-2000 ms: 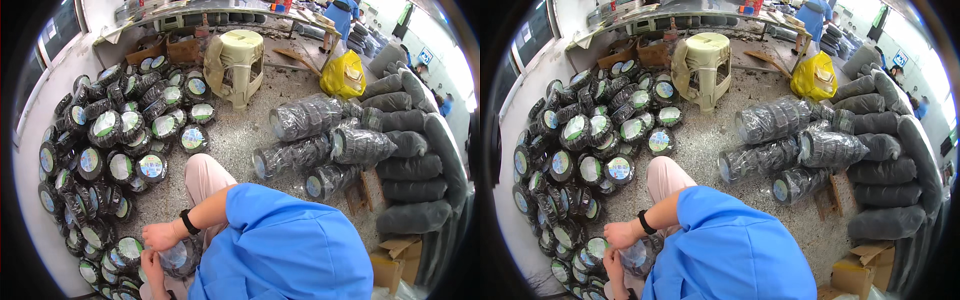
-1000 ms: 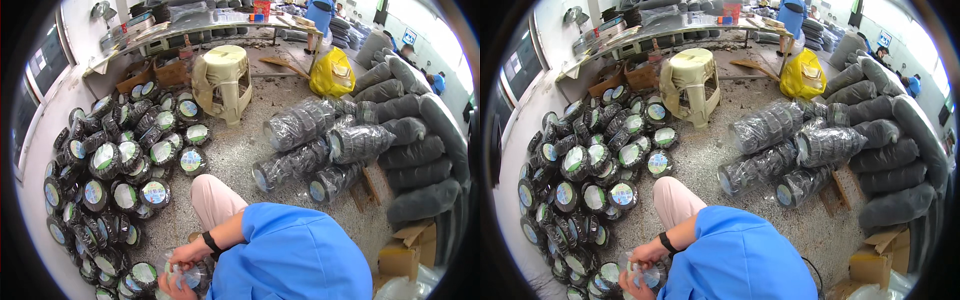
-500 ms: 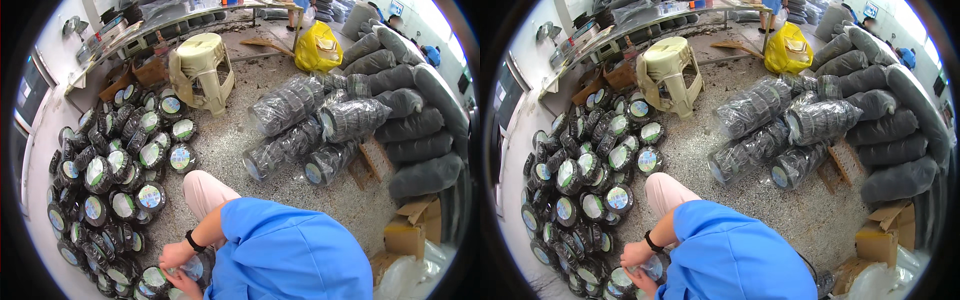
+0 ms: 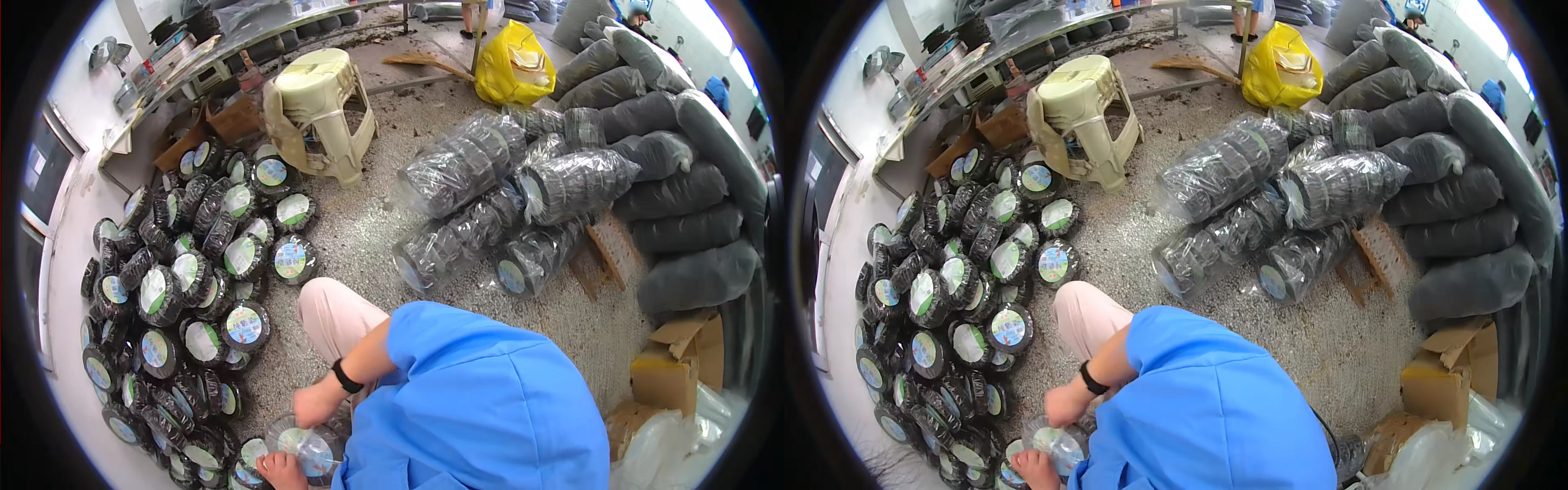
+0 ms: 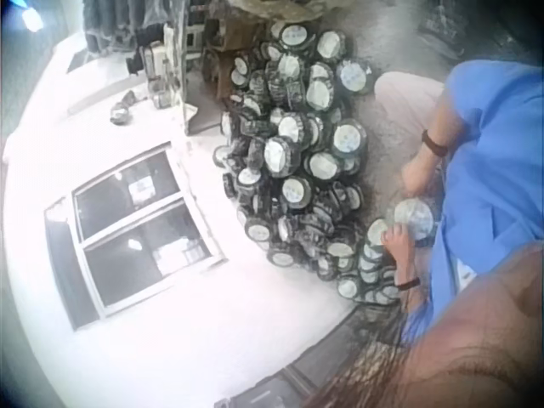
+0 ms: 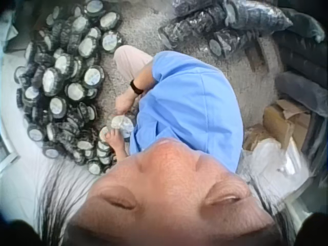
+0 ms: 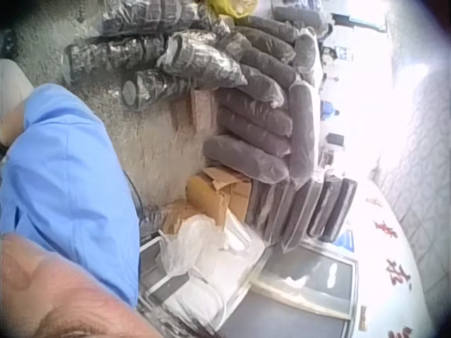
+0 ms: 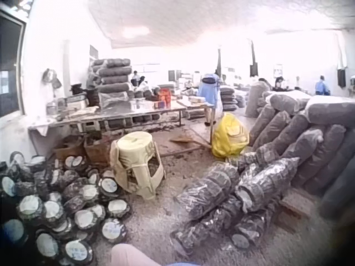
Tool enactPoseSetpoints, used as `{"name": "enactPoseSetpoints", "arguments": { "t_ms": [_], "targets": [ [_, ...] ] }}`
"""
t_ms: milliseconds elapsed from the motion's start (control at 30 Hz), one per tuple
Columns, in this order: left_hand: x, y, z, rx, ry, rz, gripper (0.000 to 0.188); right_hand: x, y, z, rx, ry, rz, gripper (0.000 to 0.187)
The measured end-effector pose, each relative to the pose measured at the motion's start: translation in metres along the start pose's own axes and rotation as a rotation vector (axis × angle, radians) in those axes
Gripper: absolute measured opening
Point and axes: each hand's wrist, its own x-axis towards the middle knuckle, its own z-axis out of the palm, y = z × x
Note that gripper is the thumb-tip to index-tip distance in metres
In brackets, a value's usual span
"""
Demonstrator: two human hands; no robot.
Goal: The recorder is sitting on the floor, placing round packaged items into clear plastic bags and sealing them.
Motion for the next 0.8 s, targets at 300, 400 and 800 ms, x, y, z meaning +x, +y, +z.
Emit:
{"name": "enactPoseSetpoints", "arguments": {
  "t_ms": [300, 400, 800],
  "targets": [
    [0.110, 0.085, -0.074, -1.295, 0.541, -0.925, 0.058, 0.000, -0.012, 0.010, 1.319, 0.449, 1.117, 0.089],
    [0.085, 0.070, -0.069, -1.981, 0.752, -0.871, 0.062, -0.003, -0.054, -0.054, 1.258, 0.637, 0.740, 0.084],
    [0.285, 0.155, -0.249, -1.219, 0.534, 0.306, 0.051, -0.154, -0.242, -0.338, -1.320, 1.055, 0.419, 0.056]
  ]
}}
